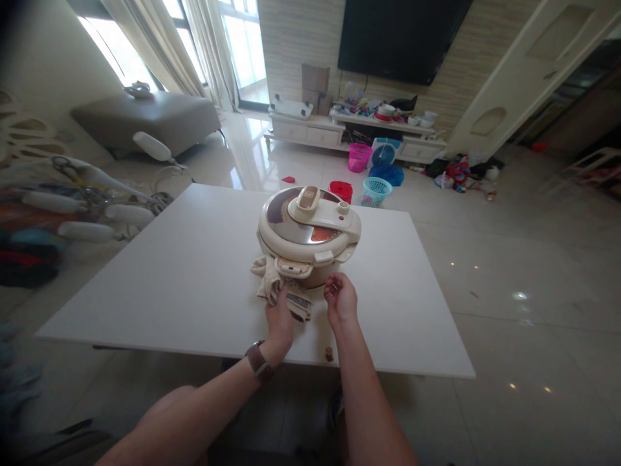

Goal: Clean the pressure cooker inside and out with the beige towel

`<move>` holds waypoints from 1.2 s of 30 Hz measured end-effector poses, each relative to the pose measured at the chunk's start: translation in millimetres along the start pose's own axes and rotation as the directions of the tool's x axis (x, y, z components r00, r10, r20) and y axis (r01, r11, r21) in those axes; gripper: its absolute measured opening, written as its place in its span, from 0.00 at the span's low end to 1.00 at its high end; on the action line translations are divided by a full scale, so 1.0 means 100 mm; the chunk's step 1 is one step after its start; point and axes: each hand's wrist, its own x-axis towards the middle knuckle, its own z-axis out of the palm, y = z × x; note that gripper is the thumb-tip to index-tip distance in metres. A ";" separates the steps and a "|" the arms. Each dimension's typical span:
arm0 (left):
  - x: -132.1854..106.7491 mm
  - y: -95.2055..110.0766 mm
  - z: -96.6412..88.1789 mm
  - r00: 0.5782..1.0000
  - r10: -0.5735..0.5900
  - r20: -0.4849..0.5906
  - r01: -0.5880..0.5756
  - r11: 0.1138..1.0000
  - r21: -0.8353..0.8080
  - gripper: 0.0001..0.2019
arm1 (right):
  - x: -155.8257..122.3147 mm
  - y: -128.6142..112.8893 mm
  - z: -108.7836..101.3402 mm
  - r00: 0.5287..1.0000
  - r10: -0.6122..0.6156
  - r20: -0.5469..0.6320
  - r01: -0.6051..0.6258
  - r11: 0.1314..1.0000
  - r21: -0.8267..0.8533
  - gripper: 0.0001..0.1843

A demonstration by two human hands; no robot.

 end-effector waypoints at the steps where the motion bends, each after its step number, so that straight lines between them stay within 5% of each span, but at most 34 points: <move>1: 0.01 0.00 -0.01 1.000 0.006 0.005 -0.006 1.000 0.002 0.12 | 0.00 0.00 0.00 1.000 -0.004 0.002 0.004 1.000 -0.002 0.04; 11: 0.20 0.04 -0.02 0.996 0.074 -0.049 -0.075 0.997 -0.020 0.13 | 0.00 0.00 -0.01 1.000 -0.012 -0.002 0.012 1.000 0.013 0.04; 18: 0.60 0.29 0.02 0.979 -0.134 -0.152 0.118 0.987 -0.109 0.15 | 0.03 0.02 -0.01 1.000 0.005 -0.009 -0.005 1.000 -0.003 0.05; 22: 0.74 0.41 0.01 0.975 -0.163 -0.150 0.133 0.972 -0.191 0.13 | 0.03 0.02 -0.01 1.000 0.004 -0.009 -0.004 1.000 0.003 0.05; 32: 1.03 0.81 0.01 0.984 0.149 -0.097 -0.174 0.920 -0.352 0.10 | 0.00 -0.03 0.00 1.000 0.007 -0.018 -0.007 1.000 0.019 0.04; 36: 1.17 1.00 -0.05 0.987 0.134 0.085 -0.082 0.891 -0.447 0.12 | 0.00 -0.04 -0.01 1.000 0.002 -0.018 -0.001 1.000 0.018 0.04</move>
